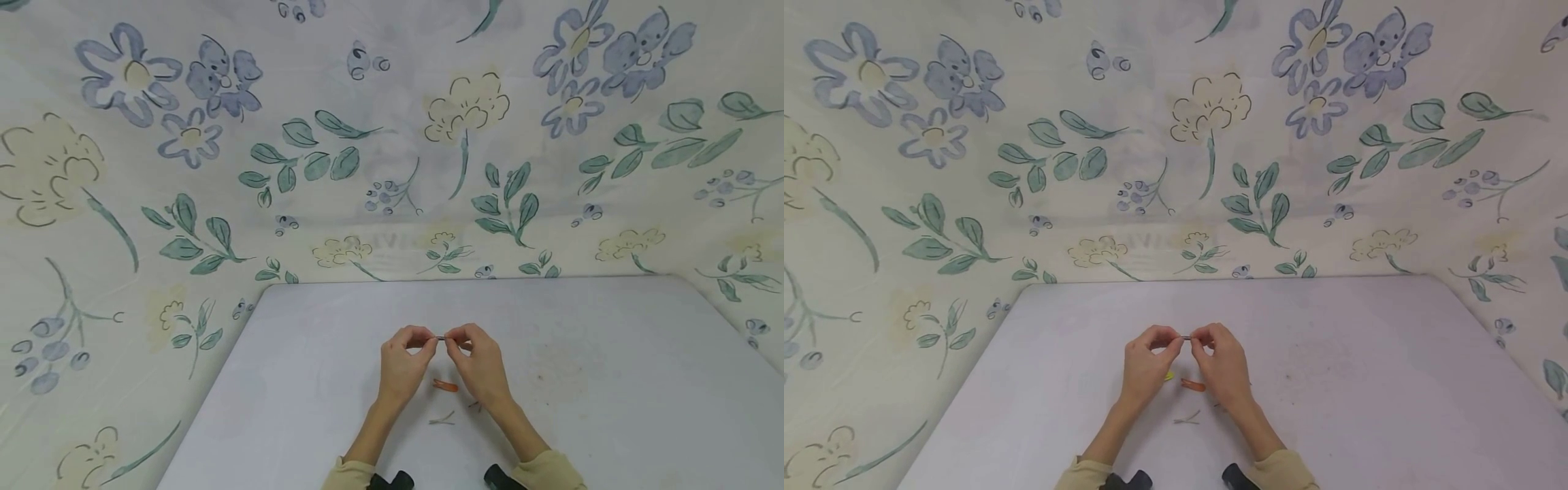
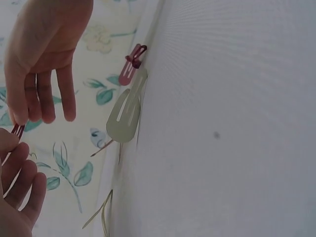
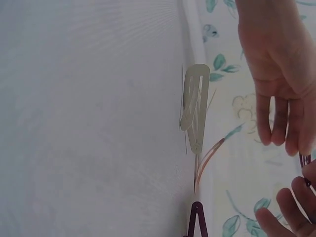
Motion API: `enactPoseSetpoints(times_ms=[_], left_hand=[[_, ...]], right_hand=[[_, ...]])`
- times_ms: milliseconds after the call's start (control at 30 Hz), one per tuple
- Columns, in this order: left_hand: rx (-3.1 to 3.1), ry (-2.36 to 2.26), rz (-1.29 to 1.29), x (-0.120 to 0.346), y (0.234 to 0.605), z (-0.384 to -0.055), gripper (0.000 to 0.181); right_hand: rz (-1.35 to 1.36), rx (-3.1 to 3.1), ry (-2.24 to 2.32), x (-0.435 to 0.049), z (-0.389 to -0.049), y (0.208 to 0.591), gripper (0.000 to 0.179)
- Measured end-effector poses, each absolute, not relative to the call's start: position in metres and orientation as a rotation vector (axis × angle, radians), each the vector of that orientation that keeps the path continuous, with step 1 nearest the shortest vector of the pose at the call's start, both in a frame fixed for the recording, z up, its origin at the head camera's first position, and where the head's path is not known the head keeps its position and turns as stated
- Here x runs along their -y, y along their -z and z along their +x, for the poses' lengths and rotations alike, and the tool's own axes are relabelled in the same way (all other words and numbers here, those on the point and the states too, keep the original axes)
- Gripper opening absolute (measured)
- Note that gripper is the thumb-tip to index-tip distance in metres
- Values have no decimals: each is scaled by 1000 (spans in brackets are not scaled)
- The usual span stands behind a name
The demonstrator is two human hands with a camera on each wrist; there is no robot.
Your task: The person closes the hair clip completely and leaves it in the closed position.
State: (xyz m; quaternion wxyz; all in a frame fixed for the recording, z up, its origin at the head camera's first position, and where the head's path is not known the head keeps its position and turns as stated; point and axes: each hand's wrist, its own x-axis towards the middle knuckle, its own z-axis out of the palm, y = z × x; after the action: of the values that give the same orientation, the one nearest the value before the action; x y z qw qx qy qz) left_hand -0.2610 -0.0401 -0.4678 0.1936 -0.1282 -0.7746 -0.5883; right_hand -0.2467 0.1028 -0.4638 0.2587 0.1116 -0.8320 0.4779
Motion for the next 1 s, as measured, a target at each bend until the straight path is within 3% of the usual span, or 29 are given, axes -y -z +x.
enactPoseSetpoints(times_ms=[133,367,567,1000], left_hand=[[2199,1692,-348,40,467,-261,6],[2262,1695,-357,40,430,-238,4],[2274,1702,-373,41,427,-236,5],[2275,1696,-338,46,466,-262,5]], right_hand=[[316,2248,-1346,-104,-247,465,7],[311,2277,-1392,-105,-248,465,5],[294,2293,-1426,-106,-248,467,4],[266,2330,-1465,-106,-248,465,7]])
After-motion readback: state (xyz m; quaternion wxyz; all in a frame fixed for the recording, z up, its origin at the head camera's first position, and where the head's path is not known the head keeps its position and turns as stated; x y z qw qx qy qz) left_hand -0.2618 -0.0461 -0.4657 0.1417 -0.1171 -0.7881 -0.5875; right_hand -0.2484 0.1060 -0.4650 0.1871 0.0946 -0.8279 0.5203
